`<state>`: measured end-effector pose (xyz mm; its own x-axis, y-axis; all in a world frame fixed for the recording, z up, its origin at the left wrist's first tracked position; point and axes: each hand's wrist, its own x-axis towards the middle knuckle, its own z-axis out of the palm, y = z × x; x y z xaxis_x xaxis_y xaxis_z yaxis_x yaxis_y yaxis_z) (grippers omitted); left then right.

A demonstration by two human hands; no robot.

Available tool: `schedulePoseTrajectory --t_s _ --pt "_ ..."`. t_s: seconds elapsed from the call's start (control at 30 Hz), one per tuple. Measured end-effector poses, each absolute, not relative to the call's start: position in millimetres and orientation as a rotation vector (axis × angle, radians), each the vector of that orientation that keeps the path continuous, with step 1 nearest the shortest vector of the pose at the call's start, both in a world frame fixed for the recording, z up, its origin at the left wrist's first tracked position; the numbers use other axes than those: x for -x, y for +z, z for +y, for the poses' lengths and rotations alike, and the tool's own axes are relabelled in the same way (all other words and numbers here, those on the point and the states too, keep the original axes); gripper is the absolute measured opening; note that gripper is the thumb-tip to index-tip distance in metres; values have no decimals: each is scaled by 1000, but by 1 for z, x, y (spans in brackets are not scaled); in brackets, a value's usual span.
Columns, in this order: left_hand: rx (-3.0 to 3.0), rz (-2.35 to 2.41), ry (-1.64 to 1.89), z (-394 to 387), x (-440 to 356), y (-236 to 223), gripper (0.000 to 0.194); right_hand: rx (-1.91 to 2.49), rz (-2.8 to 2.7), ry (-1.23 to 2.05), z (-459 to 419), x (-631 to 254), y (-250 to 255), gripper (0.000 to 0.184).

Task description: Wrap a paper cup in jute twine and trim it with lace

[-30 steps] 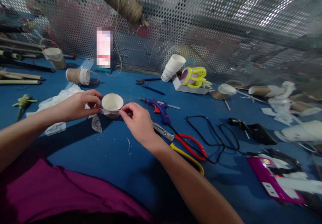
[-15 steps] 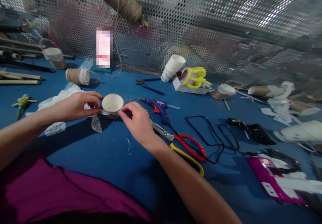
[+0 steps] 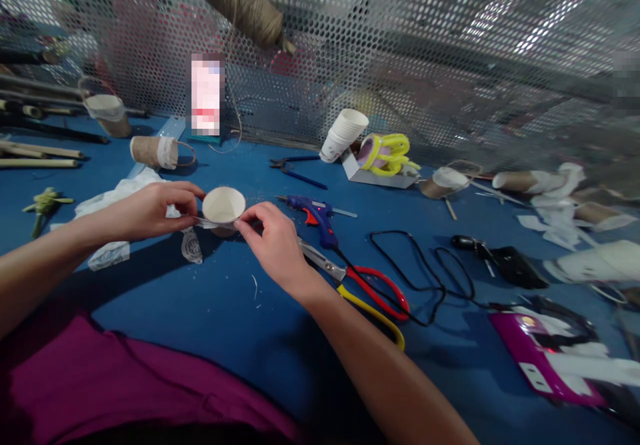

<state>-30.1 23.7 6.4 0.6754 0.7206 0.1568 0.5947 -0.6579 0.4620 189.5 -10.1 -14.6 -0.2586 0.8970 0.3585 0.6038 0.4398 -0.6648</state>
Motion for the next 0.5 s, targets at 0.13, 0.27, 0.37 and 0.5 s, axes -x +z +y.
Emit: schedulePoseTrajectory --t_s 0.13,0.27,0.37,0.5 --pt "-2513 1024 449 24 30 6 12 1268 -1961 530 -9 -190 -16 6" --pt "-2503 1015 454 24 30 6 12 1262 -1956 532 -8 -190 -16 6" --pt "-2500 1018 466 24 30 6 12 1252 -1957 516 -8 -190 -17 6" --pt "-2498 1012 466 24 29 6 11 1238 -1980 471 -10 -190 -17 7"
